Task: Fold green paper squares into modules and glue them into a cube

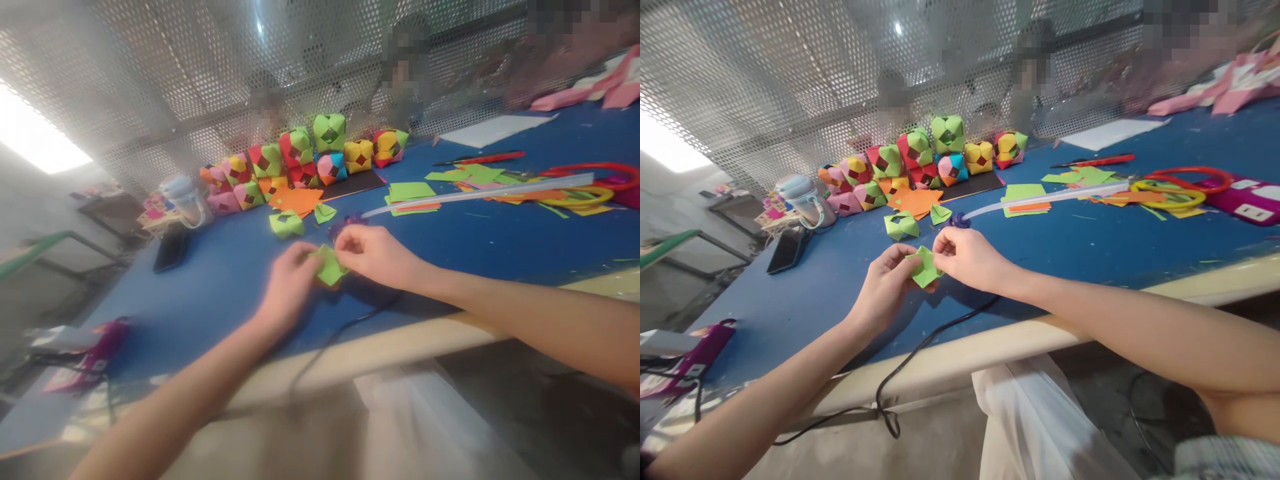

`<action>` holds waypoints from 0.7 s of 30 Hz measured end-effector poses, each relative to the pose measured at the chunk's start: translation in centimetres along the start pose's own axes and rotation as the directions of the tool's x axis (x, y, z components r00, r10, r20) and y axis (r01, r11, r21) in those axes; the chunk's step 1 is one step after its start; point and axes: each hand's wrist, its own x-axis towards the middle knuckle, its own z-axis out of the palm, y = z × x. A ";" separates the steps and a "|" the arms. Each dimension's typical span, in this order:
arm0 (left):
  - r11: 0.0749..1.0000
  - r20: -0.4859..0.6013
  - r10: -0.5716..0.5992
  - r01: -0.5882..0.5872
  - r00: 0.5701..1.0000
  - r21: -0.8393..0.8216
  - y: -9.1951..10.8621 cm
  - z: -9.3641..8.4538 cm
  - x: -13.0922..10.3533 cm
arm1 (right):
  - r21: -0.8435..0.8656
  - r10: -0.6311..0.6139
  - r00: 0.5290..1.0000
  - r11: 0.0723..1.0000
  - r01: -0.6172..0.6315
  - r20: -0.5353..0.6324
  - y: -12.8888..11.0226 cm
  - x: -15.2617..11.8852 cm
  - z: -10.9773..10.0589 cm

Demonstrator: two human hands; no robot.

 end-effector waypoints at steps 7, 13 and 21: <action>1.000 0.026 0.012 -0.011 1.000 -0.028 0.1 0.0 0.0 | 0.114 -0.019 0.999 0.993 0.016 0.032 0.6 0.1 0.4; 0.998 0.050 -0.005 0.008 0.999 -0.055 0.3 0.2 -0.1 | 0.201 -0.011 0.998 0.980 -0.002 0.062 0.8 0.1 0.5; 0.989 0.087 -0.070 0.080 0.994 -0.121 0.8 0.2 -0.1 | 0.040 -0.110 0.992 0.993 0.108 0.053 0.0 -0.4 0.1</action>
